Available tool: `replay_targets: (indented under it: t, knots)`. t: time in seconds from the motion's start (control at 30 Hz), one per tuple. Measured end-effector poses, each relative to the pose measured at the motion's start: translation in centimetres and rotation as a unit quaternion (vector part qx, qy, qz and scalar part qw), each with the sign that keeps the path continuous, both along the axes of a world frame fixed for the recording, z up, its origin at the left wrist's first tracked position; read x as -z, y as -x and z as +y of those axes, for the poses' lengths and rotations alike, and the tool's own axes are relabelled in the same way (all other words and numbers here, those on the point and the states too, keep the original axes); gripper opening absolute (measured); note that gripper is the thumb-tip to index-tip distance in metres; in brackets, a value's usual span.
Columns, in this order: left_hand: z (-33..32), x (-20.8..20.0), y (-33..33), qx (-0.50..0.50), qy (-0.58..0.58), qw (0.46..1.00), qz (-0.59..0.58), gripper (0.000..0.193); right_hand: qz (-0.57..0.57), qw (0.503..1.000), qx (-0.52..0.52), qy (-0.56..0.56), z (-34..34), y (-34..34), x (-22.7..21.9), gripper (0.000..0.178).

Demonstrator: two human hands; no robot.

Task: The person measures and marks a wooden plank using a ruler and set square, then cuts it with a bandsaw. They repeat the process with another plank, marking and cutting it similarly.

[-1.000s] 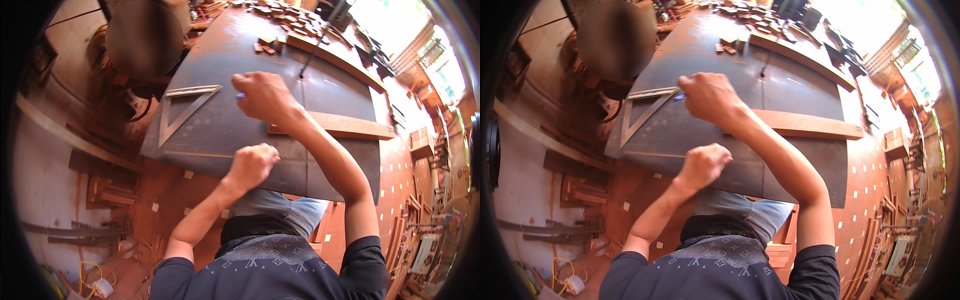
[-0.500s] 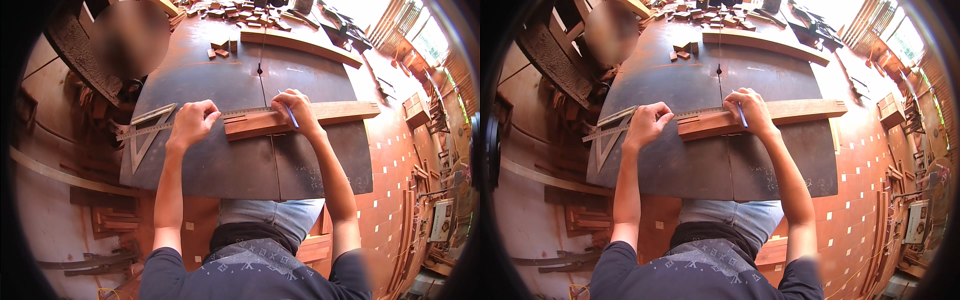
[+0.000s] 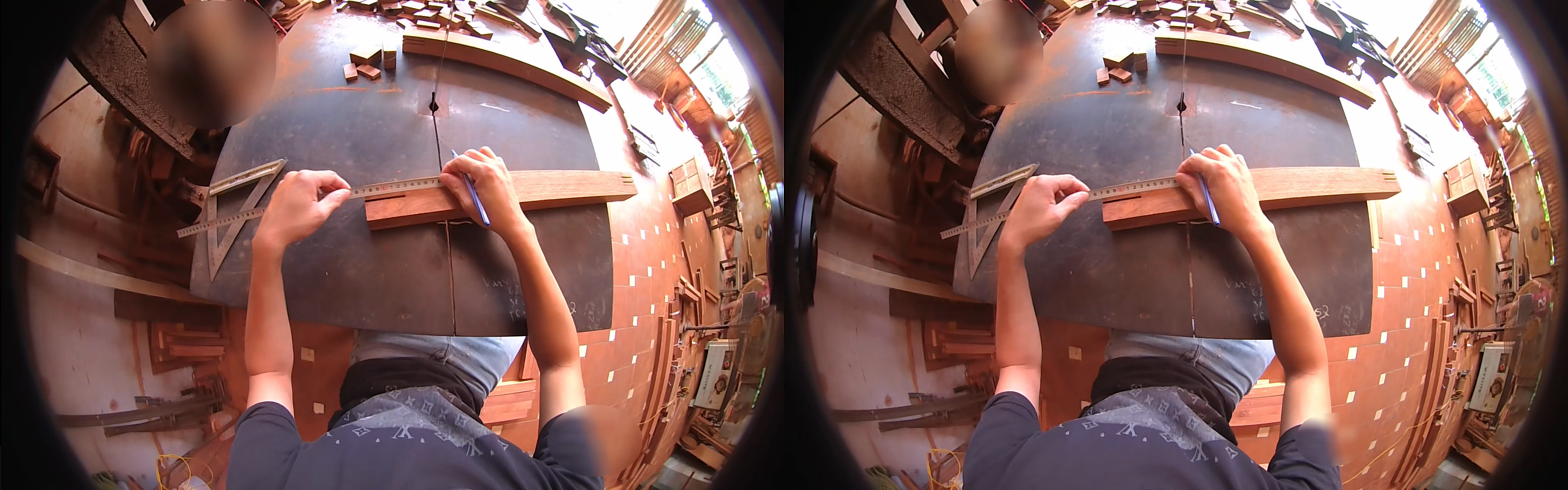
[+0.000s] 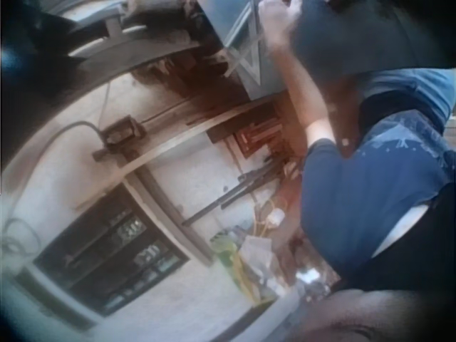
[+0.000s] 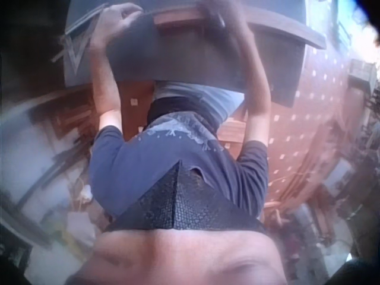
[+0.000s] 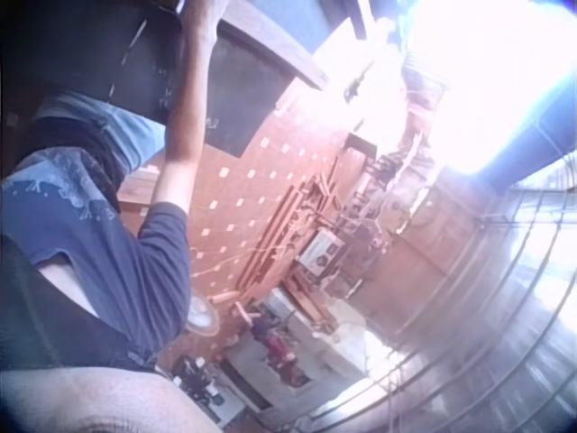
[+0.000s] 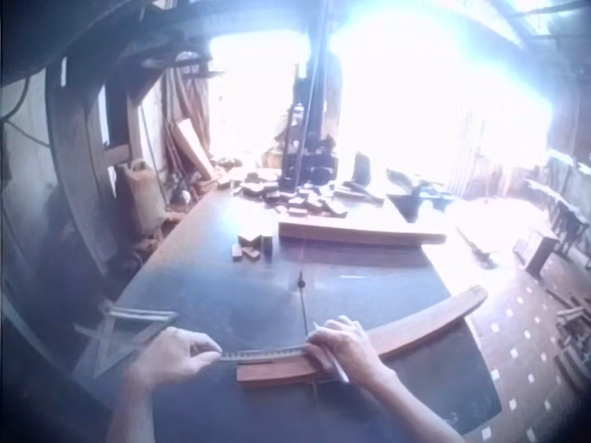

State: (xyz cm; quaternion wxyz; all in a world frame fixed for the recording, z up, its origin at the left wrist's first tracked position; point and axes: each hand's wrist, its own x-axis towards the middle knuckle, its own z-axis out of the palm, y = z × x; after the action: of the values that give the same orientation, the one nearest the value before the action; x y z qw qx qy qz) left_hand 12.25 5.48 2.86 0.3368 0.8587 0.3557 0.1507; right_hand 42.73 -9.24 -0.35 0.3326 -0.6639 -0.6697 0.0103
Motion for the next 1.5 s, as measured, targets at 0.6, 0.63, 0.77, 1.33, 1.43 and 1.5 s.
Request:
replay_targets:
  t: [0.6,0.63,0.77,1.33,1.43,1.5]
  knots:
    - [-0.2,0.7,-2.4,-0.001,0.003,1.0,0.0,0.023,0.007,1.0,0.013,-0.009,0.2,0.3,0.3,0.009]
    - [-0.2,0.7,-2.4,-0.003,0.006,1.0,0.004,0.023,0.008,1.0,0.013,-0.011,0.1,0.2,0.3,0.009]
    - [-0.1,0.8,-2.5,0.003,0.005,1.0,-0.002,0.022,0.003,1.0,0.013,-0.022,0.1,0.1,0.4,0.008]
    - [-0.4,0.5,-2.4,-0.008,0.004,1.0,-0.006,0.024,0.385,0.915,-0.063,0.104,0.9,5.2,-3.3,0.027]
    - [-0.5,0.4,-2.5,-0.014,0.002,1.0,-0.004,0.023,0.367,0.92,-0.051,0.125,2.3,6.2,-2.6,0.027]
    - [-0.5,0.6,-2.6,-0.012,-0.005,1.0,-0.003,0.022,0.349,0.927,-0.034,0.133,2.5,6.5,-2.6,0.027]
